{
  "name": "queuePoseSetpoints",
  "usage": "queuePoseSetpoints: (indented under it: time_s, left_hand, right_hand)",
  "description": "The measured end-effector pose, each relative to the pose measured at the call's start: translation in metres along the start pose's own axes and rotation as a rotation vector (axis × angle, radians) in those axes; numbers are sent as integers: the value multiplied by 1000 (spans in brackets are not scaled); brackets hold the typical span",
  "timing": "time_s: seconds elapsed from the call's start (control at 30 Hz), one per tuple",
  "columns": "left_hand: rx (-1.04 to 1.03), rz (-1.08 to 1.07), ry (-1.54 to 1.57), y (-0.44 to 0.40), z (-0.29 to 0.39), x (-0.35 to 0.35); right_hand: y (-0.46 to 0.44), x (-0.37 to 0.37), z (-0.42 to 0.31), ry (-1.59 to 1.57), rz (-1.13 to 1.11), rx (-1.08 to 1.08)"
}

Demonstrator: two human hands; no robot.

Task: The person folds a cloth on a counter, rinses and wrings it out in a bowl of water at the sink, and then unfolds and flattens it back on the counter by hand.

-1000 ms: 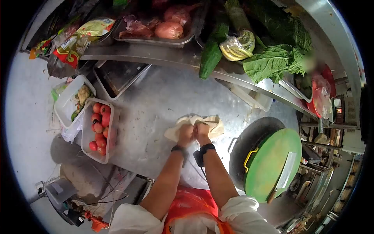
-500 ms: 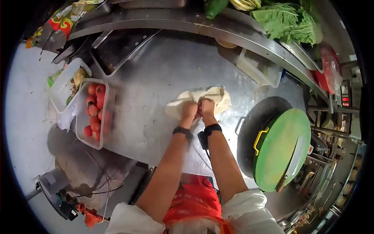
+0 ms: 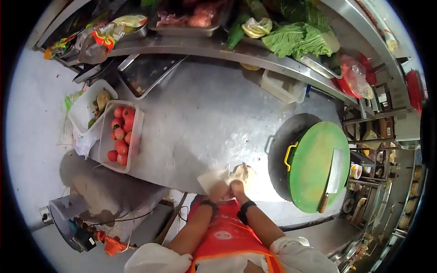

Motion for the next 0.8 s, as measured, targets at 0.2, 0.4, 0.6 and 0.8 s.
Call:
queuePoseSetpoints:
  time_s: [0.2,0.4,0.6,0.8]
  left_hand:
    - [156,148,-197,12,45,55]
    - [-8,170,62,-9,50,60]
    - [4,201,-68,-27,80,98]
    - [-237,292,-253,-56,118,137]
  right_hand:
    - [9,-1,-30,-44,62,-259]
    - [-9,3,-45,-9,42,-252]
    - [-36,3,-70,-160,-37,-144]
    - [-72,9,-114,-44,-9,-65]
Point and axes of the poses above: each hand's wrist, its own y-axis away from the middle knuckle, its own x-axis out of the back of the hand, z = x × y, the point moved 10 cm from there along -y, towards the middle knuckle, and after that the axes turned 9 degrees about -x, right-handed, at the moved point
